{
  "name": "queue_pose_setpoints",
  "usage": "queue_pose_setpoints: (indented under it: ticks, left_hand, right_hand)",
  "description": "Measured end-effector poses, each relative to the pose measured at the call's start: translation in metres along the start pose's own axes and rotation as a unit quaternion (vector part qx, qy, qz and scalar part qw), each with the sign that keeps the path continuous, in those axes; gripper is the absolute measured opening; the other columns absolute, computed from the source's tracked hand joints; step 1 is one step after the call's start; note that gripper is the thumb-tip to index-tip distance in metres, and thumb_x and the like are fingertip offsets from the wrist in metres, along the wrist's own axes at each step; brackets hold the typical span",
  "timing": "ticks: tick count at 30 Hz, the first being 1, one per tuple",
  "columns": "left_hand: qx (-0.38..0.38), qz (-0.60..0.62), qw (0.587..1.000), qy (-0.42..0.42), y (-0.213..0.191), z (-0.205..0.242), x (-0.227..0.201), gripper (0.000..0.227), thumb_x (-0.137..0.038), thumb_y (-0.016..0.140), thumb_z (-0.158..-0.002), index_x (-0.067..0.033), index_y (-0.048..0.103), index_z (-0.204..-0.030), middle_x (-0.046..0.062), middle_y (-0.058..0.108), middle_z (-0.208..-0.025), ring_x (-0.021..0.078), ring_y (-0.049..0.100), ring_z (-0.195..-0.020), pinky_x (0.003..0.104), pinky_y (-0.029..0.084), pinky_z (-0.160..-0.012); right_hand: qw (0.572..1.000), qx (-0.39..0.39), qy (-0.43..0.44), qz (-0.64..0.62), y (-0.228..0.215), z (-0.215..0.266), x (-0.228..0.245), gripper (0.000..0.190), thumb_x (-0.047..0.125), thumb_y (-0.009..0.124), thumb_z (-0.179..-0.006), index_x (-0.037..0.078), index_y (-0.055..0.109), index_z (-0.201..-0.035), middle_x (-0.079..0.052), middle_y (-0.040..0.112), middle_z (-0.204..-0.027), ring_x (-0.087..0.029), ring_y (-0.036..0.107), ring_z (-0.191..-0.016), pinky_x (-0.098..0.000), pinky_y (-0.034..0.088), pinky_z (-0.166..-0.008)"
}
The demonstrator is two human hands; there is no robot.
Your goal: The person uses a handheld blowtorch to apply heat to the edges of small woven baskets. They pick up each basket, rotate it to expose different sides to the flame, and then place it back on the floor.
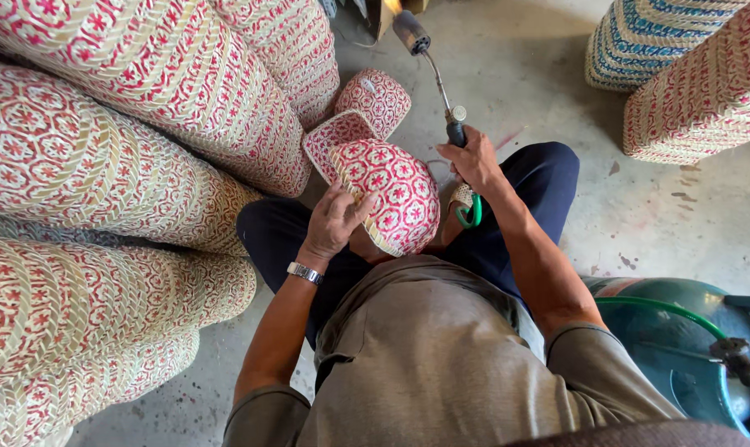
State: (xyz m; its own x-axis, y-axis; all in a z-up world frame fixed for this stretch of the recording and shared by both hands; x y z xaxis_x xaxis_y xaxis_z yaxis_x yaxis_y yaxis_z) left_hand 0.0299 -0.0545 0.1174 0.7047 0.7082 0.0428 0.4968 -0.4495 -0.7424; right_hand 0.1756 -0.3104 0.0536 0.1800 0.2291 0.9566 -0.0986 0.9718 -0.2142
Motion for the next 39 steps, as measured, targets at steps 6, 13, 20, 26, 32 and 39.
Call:
queue_pose_setpoints:
  ticks: [6,13,20,26,32,39]
  left_hand:
    - [0.019,-0.038,0.998,-0.050,0.013,-0.004,0.027,0.048,-0.005,0.070,-0.090,-0.0126,0.063,-0.137,0.006,0.054,-0.109,0.0252,0.061,-0.101,0.044,0.054,-0.101]
    - [0.126,-0.039,0.985,-0.110,0.087,-0.002,0.076,0.041,-0.016,0.075,-0.092,-0.0046,0.066,-0.130,0.007,0.061,-0.102,0.0239,0.066,-0.093,0.034,0.061,-0.075]
    - [0.182,0.002,0.974,-0.138,0.192,-0.019,0.105,0.045,-0.008,0.069,-0.092,-0.0056,0.062,-0.136,0.009,0.062,-0.109,0.0260,0.067,-0.098,0.033,0.062,-0.076]
    - [0.313,0.076,0.930,-0.179,0.303,-0.023,0.099,0.039,-0.011,0.062,-0.095,-0.0073,0.058,-0.134,0.014,0.061,-0.121,0.0341,0.064,-0.113,0.039,0.061,-0.075]
    - [0.197,0.204,0.894,-0.348,0.369,0.011,0.146,0.071,-0.050,0.070,-0.098,0.0015,0.048,-0.141,0.029,0.055,-0.131,0.0444,0.050,-0.126,0.054,0.041,-0.105]
    - [0.136,0.278,0.638,-0.705,0.456,0.139,0.247,0.105,-0.062,0.062,-0.091,0.0084,0.018,-0.156,0.032,0.032,-0.157,0.0429,0.037,-0.144,0.048,0.035,-0.117]
  right_hand:
    - [0.996,0.027,0.020,-0.088,-0.002,-0.005,-0.002,0.022,0.015,0.073,-0.089,0.000,0.057,-0.086,-0.006,0.061,-0.071,-0.011,0.053,-0.050,-0.0290,0.043,-0.041]
    - [0.991,-0.018,-0.002,-0.133,-0.043,-0.030,0.001,0.019,0.012,0.073,-0.091,-0.001,0.059,-0.090,-0.009,0.066,-0.078,-0.010,0.054,-0.051,-0.0283,0.042,-0.040]
    - [0.983,-0.078,0.014,-0.164,-0.083,-0.069,-0.017,0.016,0.011,0.071,-0.096,0.000,0.058,-0.095,-0.009,0.064,-0.079,-0.010,0.055,-0.054,-0.0273,0.044,-0.042]
    - [0.979,-0.103,0.040,-0.169,-0.089,-0.099,-0.025,0.015,0.011,0.069,-0.096,0.001,0.059,-0.094,-0.009,0.063,-0.078,-0.011,0.055,-0.053,-0.0271,0.043,-0.042]
    - [0.967,-0.176,0.008,-0.186,-0.111,-0.102,-0.024,0.016,0.012,0.069,-0.101,0.000,0.059,-0.097,-0.008,0.062,-0.078,-0.011,0.057,-0.058,-0.0273,0.046,-0.046]
    - [0.941,-0.249,-0.010,-0.229,-0.134,-0.096,-0.025,0.021,0.014,0.069,-0.107,0.003,0.055,-0.095,-0.007,0.059,-0.078,-0.013,0.055,-0.059,-0.0285,0.044,-0.048]
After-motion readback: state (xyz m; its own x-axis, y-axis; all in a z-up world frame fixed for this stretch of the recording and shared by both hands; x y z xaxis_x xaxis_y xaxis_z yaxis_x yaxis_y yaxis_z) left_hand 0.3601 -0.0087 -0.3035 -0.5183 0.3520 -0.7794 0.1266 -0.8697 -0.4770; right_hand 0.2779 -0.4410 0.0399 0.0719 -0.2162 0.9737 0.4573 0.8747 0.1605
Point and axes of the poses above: each hand's wrist, its own z-axis away from the middle knuckle, its own y-axis out of the palm, x = y × z, the point moved 9 cm from there along -z, towards the middle knuckle
